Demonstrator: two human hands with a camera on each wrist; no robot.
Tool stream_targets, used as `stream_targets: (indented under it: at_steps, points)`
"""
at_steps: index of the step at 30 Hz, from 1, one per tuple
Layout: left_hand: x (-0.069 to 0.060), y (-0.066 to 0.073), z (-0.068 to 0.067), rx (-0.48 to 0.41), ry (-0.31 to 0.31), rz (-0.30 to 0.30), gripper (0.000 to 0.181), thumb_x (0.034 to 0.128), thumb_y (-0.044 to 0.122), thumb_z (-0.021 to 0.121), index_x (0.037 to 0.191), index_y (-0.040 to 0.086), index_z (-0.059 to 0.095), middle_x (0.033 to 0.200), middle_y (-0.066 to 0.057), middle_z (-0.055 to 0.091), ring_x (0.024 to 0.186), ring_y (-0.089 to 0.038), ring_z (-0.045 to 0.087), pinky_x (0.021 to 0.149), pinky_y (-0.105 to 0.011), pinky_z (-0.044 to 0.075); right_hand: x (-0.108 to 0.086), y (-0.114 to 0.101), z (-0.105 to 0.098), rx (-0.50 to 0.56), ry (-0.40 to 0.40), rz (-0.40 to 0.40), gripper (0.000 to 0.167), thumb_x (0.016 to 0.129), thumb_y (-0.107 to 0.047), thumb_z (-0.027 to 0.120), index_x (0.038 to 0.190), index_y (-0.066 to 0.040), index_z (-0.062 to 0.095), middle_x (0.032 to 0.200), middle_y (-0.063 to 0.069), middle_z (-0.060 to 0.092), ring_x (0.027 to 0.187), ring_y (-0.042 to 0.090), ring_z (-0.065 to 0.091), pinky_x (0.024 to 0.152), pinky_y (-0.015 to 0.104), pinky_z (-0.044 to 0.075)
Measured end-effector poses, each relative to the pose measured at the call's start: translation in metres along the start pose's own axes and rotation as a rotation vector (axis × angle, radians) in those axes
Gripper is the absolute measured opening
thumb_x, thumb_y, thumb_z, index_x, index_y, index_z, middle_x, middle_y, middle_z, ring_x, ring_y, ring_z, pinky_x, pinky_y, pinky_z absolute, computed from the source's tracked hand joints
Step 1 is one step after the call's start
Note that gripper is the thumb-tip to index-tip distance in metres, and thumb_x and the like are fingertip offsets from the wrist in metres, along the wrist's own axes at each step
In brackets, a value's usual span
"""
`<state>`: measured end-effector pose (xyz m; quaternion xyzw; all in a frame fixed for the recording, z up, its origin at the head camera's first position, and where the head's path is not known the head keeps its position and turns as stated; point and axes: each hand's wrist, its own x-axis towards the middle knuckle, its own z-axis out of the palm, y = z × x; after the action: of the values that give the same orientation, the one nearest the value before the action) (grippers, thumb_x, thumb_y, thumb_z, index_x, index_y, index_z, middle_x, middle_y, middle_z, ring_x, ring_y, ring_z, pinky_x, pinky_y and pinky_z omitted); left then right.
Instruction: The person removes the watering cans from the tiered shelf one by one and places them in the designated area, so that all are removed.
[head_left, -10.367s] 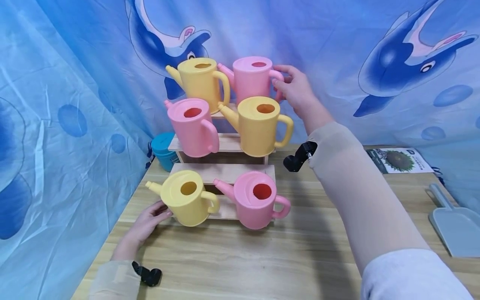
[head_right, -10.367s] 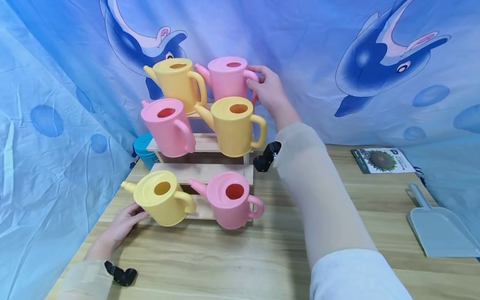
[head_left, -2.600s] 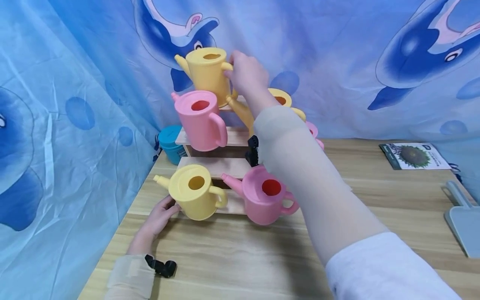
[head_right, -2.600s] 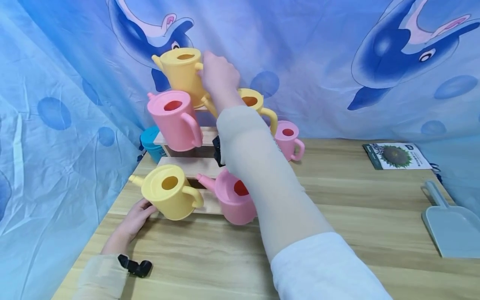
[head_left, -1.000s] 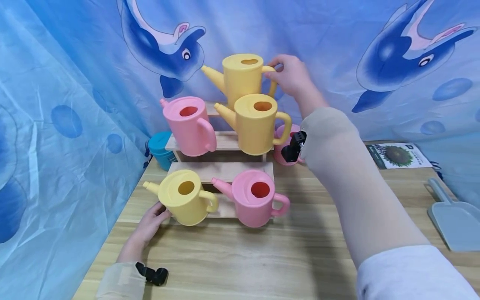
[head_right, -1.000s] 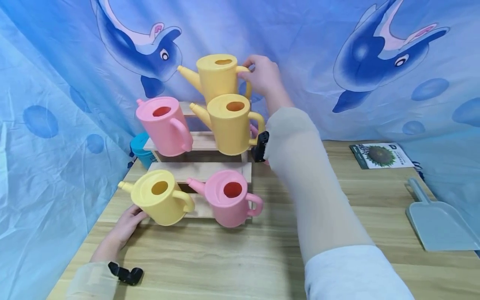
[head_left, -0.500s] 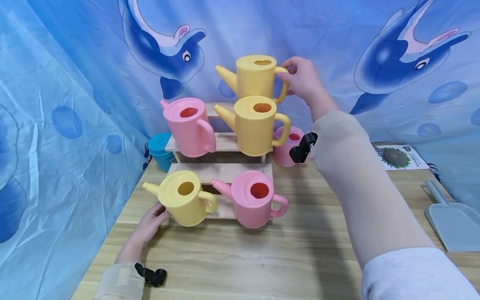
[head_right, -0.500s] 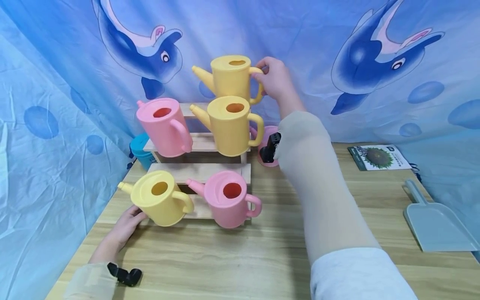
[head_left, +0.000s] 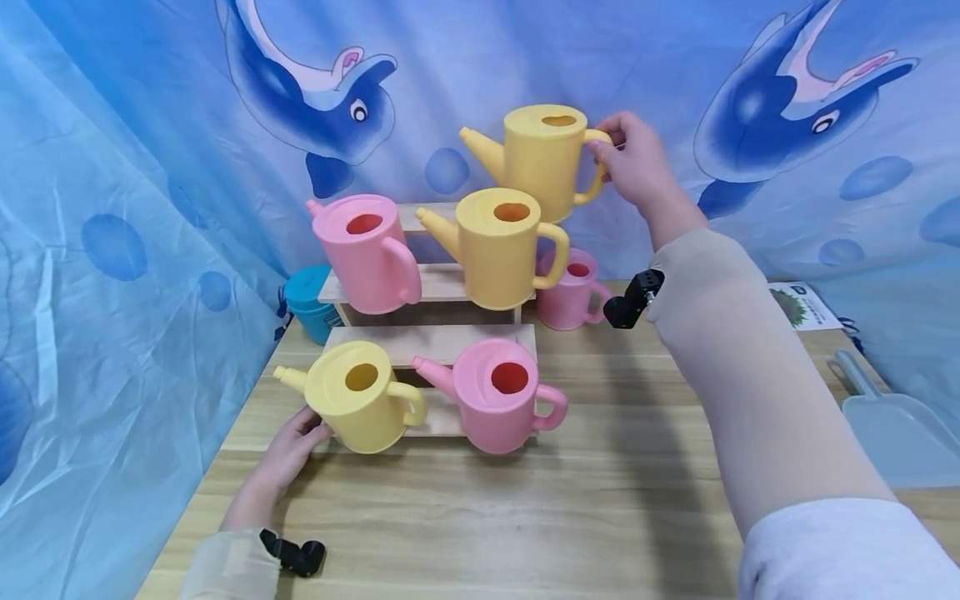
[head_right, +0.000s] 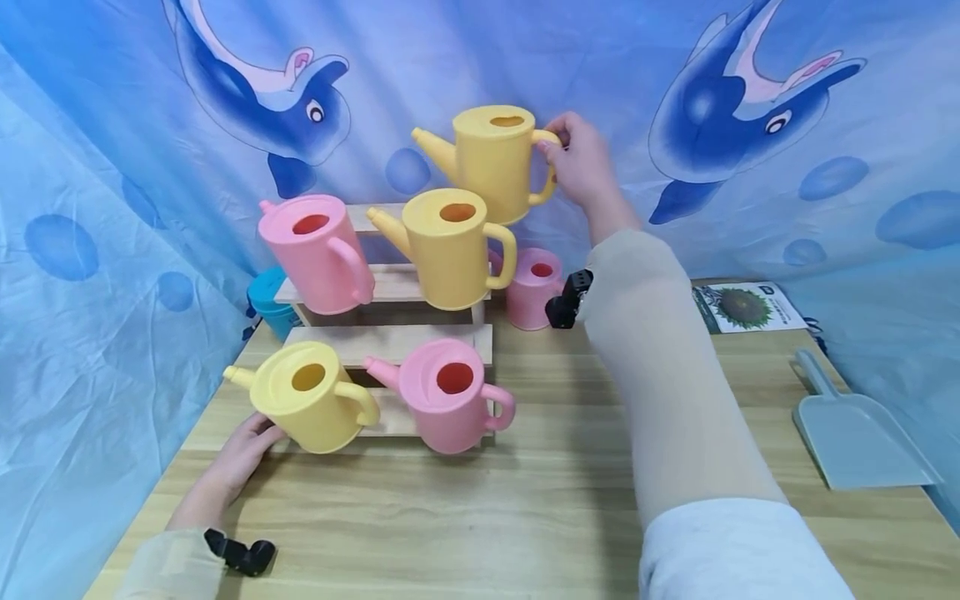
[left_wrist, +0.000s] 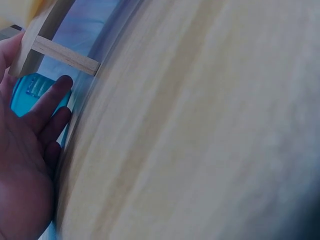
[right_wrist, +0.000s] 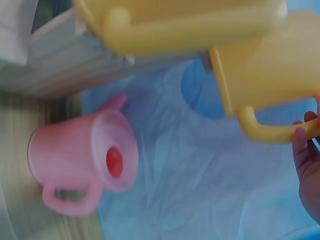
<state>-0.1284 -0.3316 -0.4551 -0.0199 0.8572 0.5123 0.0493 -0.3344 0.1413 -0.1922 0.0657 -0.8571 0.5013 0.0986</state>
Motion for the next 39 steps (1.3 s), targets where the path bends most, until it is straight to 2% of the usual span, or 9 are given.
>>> stream_targets:
  at_steps: [9,15,21,25,31,35,39]
  points:
    - [0.001,-0.001,-0.001,0.0,0.003,0.004,0.061,0.0942,0.03,0.056,0.143,0.001,0.033,0.147,-0.026,0.027,0.135,-0.042,0.02,0.105,-0.059,0.018,-0.006,0.023,-0.03,-0.013,0.067,0.026,0.029,0.093,-0.034,0.051,0.115,-0.016,0.05,0.104,-0.001,0.049,0.093,0.013,0.05,0.083,0.029,0.047]
    - [0.001,-0.001,-0.001,0.0,-0.001,0.009,0.061,0.0948,0.031,0.054,0.143,0.0,0.033,0.146,-0.025,0.028,0.134,-0.041,0.021,0.105,-0.058,0.019,-0.013,0.042,-0.053,-0.05,0.119,0.086,0.043,0.091,-0.04,0.052,0.127,-0.016,0.051,0.112,0.001,0.05,0.096,0.014,0.052,0.089,0.031,0.046]
    - [0.001,-0.003,-0.001,-0.006,-0.001,0.02,0.06,0.0948,0.031,0.055,0.143,0.001,0.033,0.147,-0.025,0.028,0.134,-0.041,0.021,0.104,-0.058,0.019,-0.025,0.067,-0.069,0.008,0.169,0.129,0.044,0.09,-0.038,0.051,0.129,-0.017,0.049,0.111,-0.001,0.05,0.096,0.012,0.05,0.091,0.03,0.044]
    - [0.002,-0.004,-0.001,-0.002,0.0,0.02,0.061,0.0947,0.031,0.055,0.143,0.001,0.033,0.147,-0.026,0.027,0.134,-0.042,0.02,0.104,-0.059,0.019,-0.03,0.082,-0.074,0.022,0.188,0.138,0.043,0.091,-0.037,0.051,0.129,-0.015,0.049,0.107,-0.004,0.049,0.096,0.01,0.049,0.091,0.029,0.044]
    - [0.002,-0.004,0.0,0.003,-0.002,0.024,0.061,0.0948,0.03,0.055,0.143,0.0,0.033,0.146,-0.026,0.028,0.134,-0.041,0.021,0.104,-0.058,0.019,-0.037,0.101,-0.079,-0.019,0.197,0.176,0.047,0.092,-0.04,0.049,0.131,-0.014,0.047,0.105,-0.006,0.047,0.093,0.01,0.049,0.09,0.029,0.044]
    - [0.003,-0.004,-0.001,0.004,0.001,0.028,0.059,0.0948,0.029,0.055,0.141,-0.001,0.034,0.146,-0.025,0.029,0.133,-0.04,0.022,0.104,-0.058,0.02,-0.043,0.117,-0.077,-0.029,0.211,0.195,0.048,0.092,-0.041,0.048,0.131,-0.013,0.047,0.104,-0.005,0.047,0.091,0.011,0.049,0.089,0.03,0.044]
    - [0.004,-0.004,-0.001,0.001,-0.003,0.027,0.059,0.0947,0.029,0.055,0.14,-0.002,0.035,0.146,-0.025,0.029,0.133,-0.041,0.022,0.104,-0.058,0.02,-0.051,0.136,-0.069,-0.039,0.244,0.191,0.045,0.094,-0.039,0.048,0.128,-0.01,0.049,0.103,-0.005,0.048,0.088,0.009,0.049,0.082,0.026,0.045]
